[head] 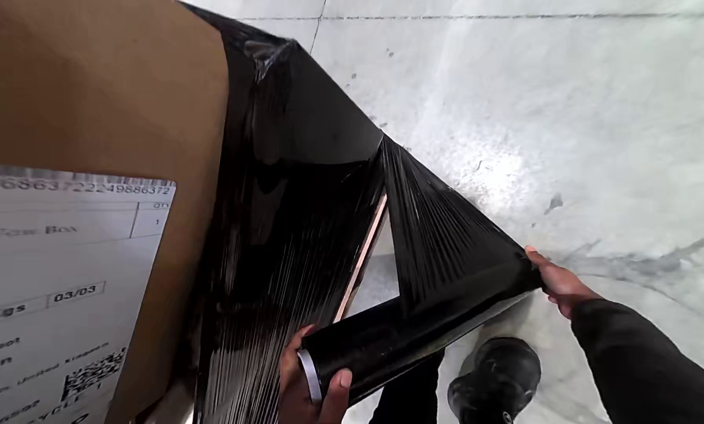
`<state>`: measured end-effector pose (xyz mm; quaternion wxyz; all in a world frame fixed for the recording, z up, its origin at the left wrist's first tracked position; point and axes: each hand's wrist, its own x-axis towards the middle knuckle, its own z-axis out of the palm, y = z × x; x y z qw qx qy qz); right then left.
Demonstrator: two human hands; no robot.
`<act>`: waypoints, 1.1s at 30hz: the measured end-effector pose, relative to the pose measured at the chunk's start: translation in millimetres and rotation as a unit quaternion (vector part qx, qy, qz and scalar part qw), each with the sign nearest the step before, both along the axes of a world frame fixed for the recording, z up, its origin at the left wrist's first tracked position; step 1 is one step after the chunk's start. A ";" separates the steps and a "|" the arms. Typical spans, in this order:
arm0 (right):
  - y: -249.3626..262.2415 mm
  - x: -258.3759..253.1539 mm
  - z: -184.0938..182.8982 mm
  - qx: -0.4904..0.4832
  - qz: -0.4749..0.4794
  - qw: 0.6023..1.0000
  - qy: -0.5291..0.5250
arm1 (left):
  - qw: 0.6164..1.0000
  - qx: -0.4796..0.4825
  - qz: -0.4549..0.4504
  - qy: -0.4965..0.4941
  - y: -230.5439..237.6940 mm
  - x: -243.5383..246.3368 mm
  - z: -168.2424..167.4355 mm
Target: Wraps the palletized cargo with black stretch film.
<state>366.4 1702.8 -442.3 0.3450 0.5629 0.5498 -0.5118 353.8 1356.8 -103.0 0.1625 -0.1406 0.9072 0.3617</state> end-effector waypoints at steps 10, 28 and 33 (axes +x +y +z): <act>-5.0 -9.9 2.9 0.027 0.063 0.997 0.019 | 0.999 0.022 0.017 -0.039 -17.3 5.7 -8.1; -95.6 10.2 194.8 -0.127 0.000 0.975 0.182 | 0.996 -0.070 -0.021 0.054 97.2 26.4 -4.4; -57.1 10.9 313.7 -0.085 0.077 0.920 0.375 | 0.994 0.101 -0.031 -0.005 165.8 25.0 36.8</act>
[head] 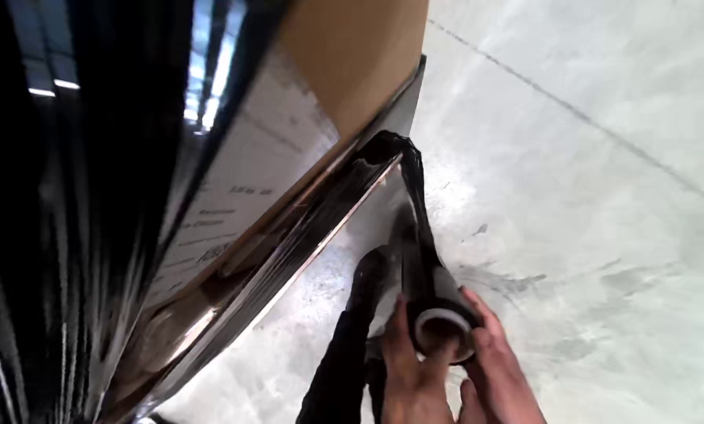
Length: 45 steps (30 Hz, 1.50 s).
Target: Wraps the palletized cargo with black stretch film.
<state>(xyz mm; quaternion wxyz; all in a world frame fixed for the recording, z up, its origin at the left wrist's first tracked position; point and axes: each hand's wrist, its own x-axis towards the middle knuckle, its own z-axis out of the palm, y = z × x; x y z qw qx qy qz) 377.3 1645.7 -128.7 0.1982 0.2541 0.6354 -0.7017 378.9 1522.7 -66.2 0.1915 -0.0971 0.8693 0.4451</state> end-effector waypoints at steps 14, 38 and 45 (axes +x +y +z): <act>117.4 -206.5 5.6 0.171 0.062 0.963 -0.201 | 0.959 0.204 0.087 -0.176 -18.0 -47.7 -79.3; 125.1 -104.3 -3.9 0.089 0.290 0.953 -0.028 | 0.907 0.216 0.341 -0.122 101.8 -43.0 -49.7; 56.5 -30.6 4.9 -0.119 0.376 0.919 0.023 | 0.856 0.101 0.494 -0.113 17.8 -23.8 -39.8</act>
